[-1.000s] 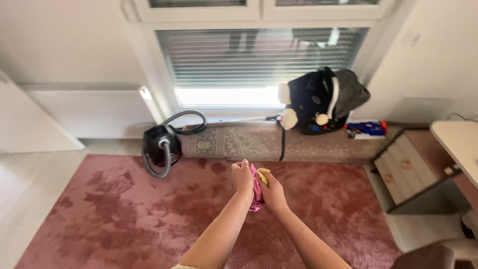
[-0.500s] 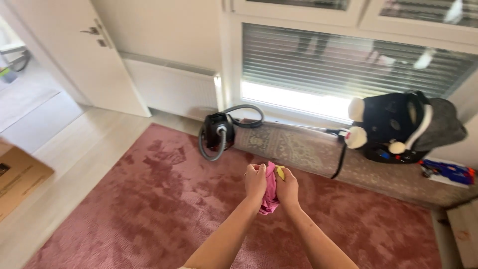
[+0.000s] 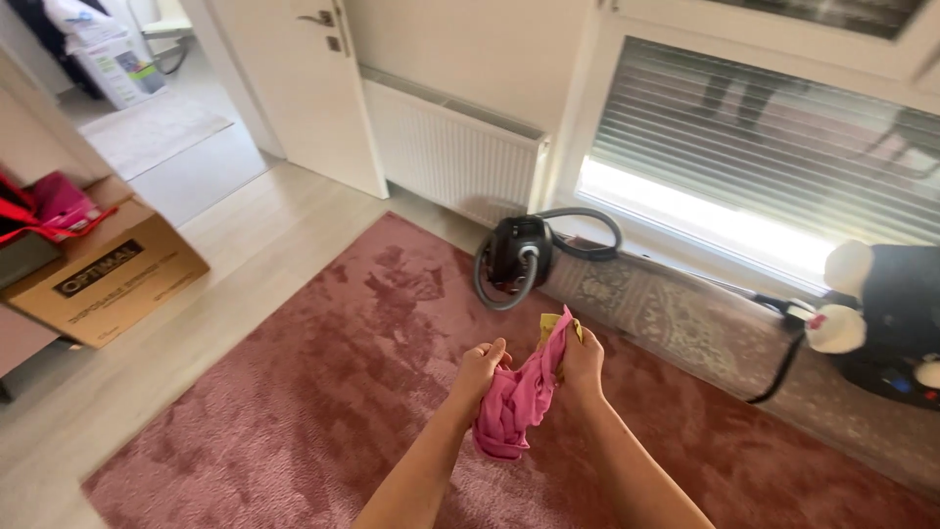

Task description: Cleaning a laptop, router, and desk surface with a cloth, then moving to clean a chair.

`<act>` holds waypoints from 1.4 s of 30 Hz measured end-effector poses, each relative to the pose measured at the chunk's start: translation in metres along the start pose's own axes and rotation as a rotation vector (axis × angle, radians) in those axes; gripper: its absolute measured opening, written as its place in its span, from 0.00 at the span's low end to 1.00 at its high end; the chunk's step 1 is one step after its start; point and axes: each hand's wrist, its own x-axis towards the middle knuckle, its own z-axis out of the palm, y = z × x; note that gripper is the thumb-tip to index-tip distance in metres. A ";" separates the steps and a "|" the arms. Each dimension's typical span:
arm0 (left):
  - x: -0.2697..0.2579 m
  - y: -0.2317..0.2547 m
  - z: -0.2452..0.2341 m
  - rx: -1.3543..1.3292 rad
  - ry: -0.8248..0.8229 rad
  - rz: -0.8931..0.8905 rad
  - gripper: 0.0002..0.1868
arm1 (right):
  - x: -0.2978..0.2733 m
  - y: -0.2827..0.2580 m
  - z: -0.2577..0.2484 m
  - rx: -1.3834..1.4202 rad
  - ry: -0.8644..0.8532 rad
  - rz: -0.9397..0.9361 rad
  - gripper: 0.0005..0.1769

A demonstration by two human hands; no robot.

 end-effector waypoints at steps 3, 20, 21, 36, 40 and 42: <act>-0.013 0.033 -0.054 0.141 -0.122 -0.079 0.26 | -0.022 -0.011 0.053 0.032 -0.003 0.021 0.16; -0.045 0.066 -0.282 -0.238 -0.141 -0.217 0.13 | -0.088 0.019 0.262 -0.124 -0.451 0.129 0.17; -0.043 0.059 -0.294 -0.464 -0.055 -0.201 0.16 | -0.092 0.025 0.275 -0.067 -0.515 0.192 0.13; -0.002 0.127 -0.351 -0.428 0.497 0.071 0.15 | -0.082 0.048 0.423 -0.098 -0.888 0.258 0.26; 0.053 0.130 -0.353 -0.294 0.528 0.140 0.17 | -0.018 0.054 0.461 -0.130 -0.924 0.248 0.26; 0.091 0.117 -0.360 -0.206 0.562 0.172 0.20 | 0.012 0.052 0.476 -0.092 -0.934 0.235 0.26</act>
